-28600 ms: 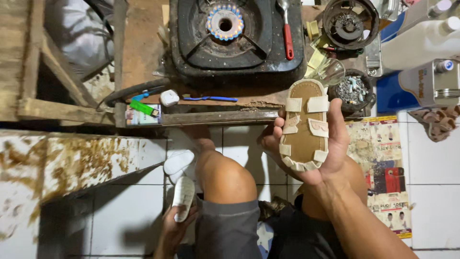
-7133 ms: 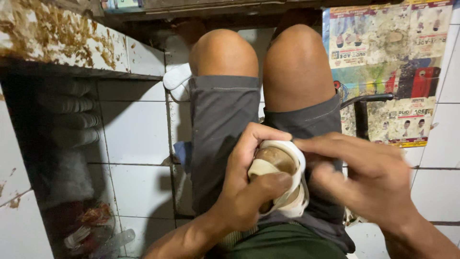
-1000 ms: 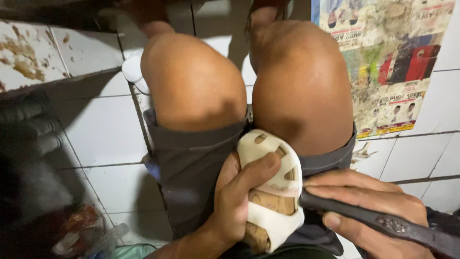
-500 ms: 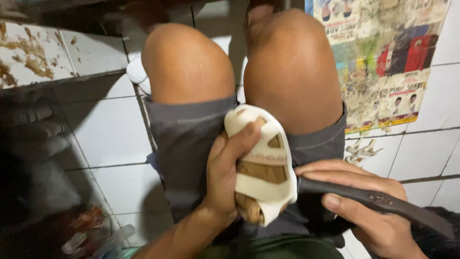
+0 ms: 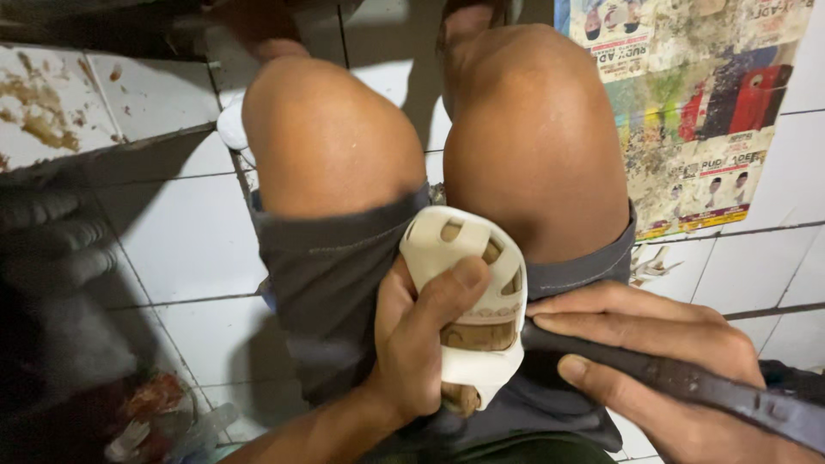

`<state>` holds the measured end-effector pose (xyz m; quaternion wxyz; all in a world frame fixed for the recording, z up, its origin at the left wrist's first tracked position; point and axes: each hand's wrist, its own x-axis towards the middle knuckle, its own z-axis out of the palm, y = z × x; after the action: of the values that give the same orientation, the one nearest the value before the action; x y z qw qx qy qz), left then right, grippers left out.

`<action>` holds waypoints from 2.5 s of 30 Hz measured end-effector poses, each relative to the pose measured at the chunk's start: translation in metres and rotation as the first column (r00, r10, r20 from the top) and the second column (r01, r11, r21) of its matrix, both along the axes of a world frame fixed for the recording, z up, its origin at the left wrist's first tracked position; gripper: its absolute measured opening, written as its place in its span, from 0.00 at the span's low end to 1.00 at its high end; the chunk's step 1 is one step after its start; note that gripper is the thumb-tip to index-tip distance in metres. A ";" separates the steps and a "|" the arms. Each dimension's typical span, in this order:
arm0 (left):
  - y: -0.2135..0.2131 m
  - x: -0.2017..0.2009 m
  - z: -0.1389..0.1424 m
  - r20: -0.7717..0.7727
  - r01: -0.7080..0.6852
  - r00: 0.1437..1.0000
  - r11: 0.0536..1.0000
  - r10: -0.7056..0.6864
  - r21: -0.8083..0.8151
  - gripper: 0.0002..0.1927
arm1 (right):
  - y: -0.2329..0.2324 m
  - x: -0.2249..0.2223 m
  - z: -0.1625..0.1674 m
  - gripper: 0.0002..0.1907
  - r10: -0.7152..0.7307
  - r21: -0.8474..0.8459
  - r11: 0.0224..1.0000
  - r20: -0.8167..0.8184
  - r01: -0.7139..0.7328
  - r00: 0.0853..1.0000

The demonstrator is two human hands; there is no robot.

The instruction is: The person sits on the floor and repairs a white sandal. They heat the sole on a gas stove, then use a knife to trim excess material from the edges of the sandal. The person repeats this process for a second sandal.

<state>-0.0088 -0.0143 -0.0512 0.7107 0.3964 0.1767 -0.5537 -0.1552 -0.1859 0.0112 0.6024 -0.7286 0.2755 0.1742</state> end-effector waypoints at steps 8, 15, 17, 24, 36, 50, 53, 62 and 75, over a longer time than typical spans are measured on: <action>0.000 0.000 -0.001 0.050 0.007 0.999 0.998 -0.004 -0.055 0.14 | 0.009 0.016 0.003 0.16 -0.205 -0.018 0.978 0.068 0.207 0.976; -0.002 -0.001 0.001 0.106 0.043 0.994 0.979 -0.023 -0.198 0.14 | -0.019 0.005 -0.007 0.15 -0.067 0.068 0.995 -0.019 0.069 0.998; -0.002 -0.002 0.002 0.094 0.025 0.996 0.983 -0.008 -0.181 0.15 | -0.017 -0.003 -0.010 0.15 -0.098 0.123 0.988 0.036 0.093 0.995; 0.002 -0.010 0.004 0.085 -0.016 0.996 0.984 0.032 -0.178 0.15 | 0.009 -0.030 -0.004 0.17 -0.208 0.150 0.970 0.096 0.192 0.974; 0.003 -0.003 0.001 0.091 0.033 0.996 0.990 -0.020 -0.134 0.16 | 0.028 -0.005 -0.008 0.16 -0.411 -0.054 0.905 0.151 0.423 0.899; 0.003 0.010 0.007 -0.019 0.052 0.998 0.973 -0.057 -0.227 0.15 | 0.000 0.028 -0.001 0.17 -0.412 0.087 0.910 0.086 0.406 0.907; 0.004 0.012 0.007 0.082 0.088 0.994 0.974 -0.072 -0.209 0.16 | -0.003 0.034 0.000 0.16 -0.427 0.166 0.894 0.039 0.415 0.904; 0.004 0.015 0.006 0.161 0.174 0.976 0.969 -0.146 -0.176 0.20 | -0.032 0.023 -0.020 0.20 -0.344 0.318 0.902 0.123 0.291 0.931; 0.003 0.018 0.011 0.361 0.416 0.850 0.909 -0.384 -0.013 0.17 | -0.069 0.045 -0.014 0.15 0.220 0.080 0.970 0.128 -0.231 0.967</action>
<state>0.0089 -0.0117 -0.0402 0.6169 0.4838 -0.0646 -0.6174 -0.1103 -0.2549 -0.0029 0.6278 -0.7349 0.1460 0.2110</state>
